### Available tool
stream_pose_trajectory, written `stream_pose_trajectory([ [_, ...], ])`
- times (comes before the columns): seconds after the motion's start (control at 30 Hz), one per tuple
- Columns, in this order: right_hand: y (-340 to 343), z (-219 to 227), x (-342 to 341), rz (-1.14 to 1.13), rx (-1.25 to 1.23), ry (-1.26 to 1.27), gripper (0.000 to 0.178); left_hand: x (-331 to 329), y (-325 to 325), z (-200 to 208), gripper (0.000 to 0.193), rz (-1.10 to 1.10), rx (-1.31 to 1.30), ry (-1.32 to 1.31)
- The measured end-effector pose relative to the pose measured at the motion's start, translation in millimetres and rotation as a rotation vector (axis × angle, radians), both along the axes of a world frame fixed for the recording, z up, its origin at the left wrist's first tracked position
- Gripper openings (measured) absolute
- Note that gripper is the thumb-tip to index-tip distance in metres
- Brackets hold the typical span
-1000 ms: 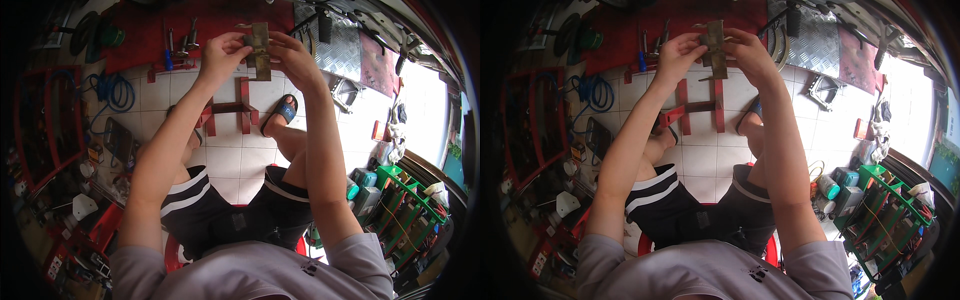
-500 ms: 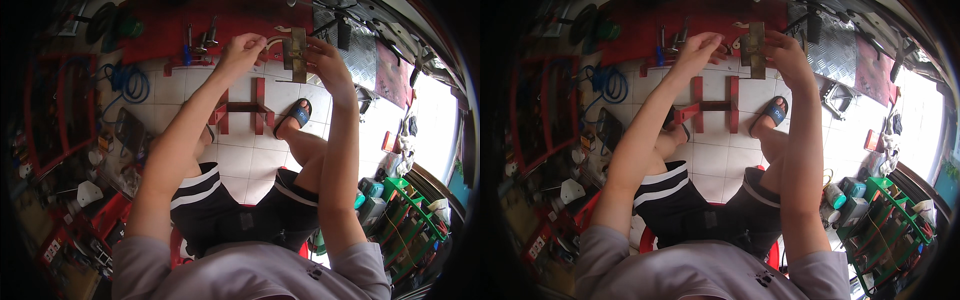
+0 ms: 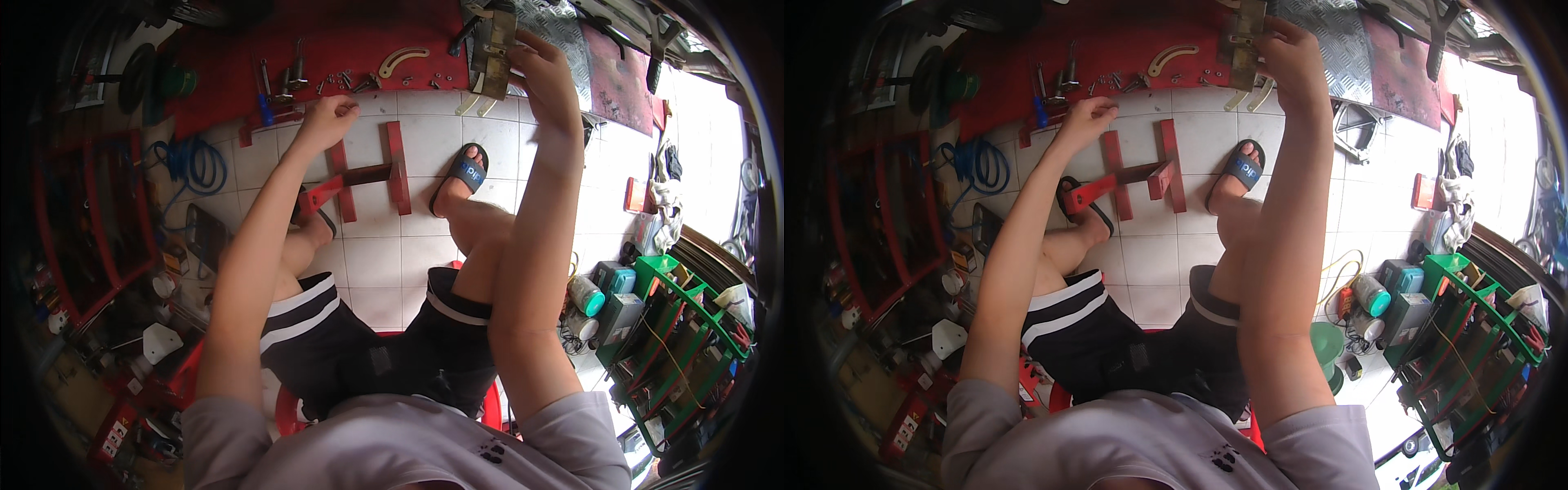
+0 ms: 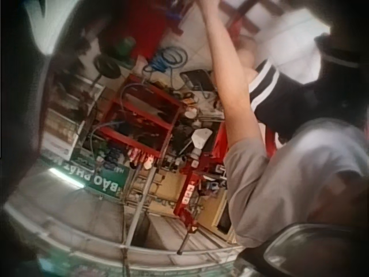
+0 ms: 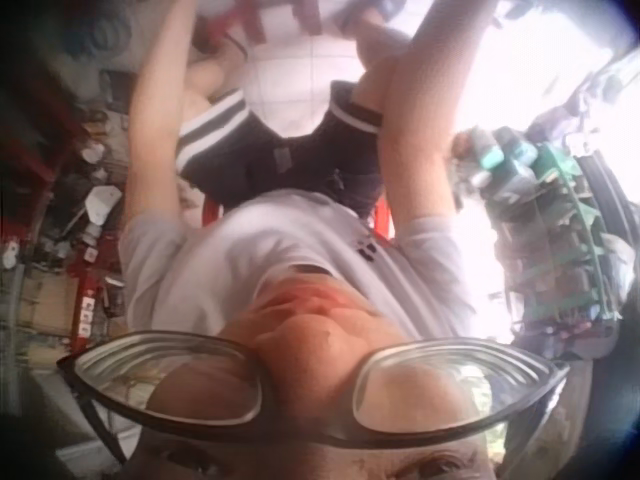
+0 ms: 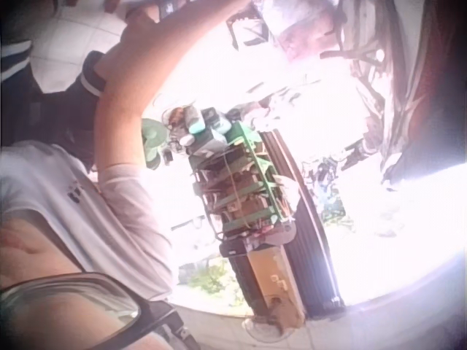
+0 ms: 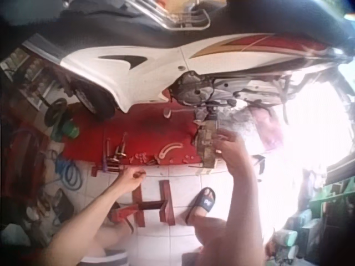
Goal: The person sits on a low stool and assembles a mechanical linkage using curved metal brackets, a flat metal plate, and small fasteners. They align the components, insert the fasteners, and tighten them by hand to secure the assembly.
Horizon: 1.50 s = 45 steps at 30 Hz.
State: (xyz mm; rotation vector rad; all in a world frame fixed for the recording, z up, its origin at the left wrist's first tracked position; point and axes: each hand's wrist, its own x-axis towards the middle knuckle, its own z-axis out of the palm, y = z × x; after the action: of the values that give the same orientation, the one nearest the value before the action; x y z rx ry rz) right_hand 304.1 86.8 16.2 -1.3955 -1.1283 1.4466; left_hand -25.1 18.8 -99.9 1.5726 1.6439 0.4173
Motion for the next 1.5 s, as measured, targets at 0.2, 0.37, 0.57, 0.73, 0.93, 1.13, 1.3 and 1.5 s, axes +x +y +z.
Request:
stream_pose_trajectory([
  [0.2,5,-15,24,0.003,0.045,0.080,0.052,47,30,-26,0.021,-0.086,-0.017,0.118],
  [0.37,0,-1,18,-0.092,0.017,0.009,0.048,77,76,-82,0.014,-0.169,0.115,0.228],
  [0.57,4,10,23,-0.119,-0.031,-0.008,0.042,108,100,-129,0.015,-0.065,0.153,0.224],
  [0.73,-1,23,21,-0.127,-0.055,-0.017,0.044,102,112,-149,0.016,-0.221,0.331,0.314],
  [0.93,-3,32,26,-0.132,-0.084,-0.050,0.043,101,133,-147,0.011,0.107,0.045,-0.073],
  [1.13,-2,29,25,-0.150,-0.072,-0.060,0.043,89,128,-139,0.014,-0.076,0.126,0.205],
  [1.3,0,23,19,-0.159,-0.064,-0.052,0.043,80,111,-127,0.021,-0.401,0.336,0.249],
  [1.5,-5,33,15,-0.097,-0.023,-0.048,0.041,81,102,-129,0.020,-0.379,0.355,0.336],
])
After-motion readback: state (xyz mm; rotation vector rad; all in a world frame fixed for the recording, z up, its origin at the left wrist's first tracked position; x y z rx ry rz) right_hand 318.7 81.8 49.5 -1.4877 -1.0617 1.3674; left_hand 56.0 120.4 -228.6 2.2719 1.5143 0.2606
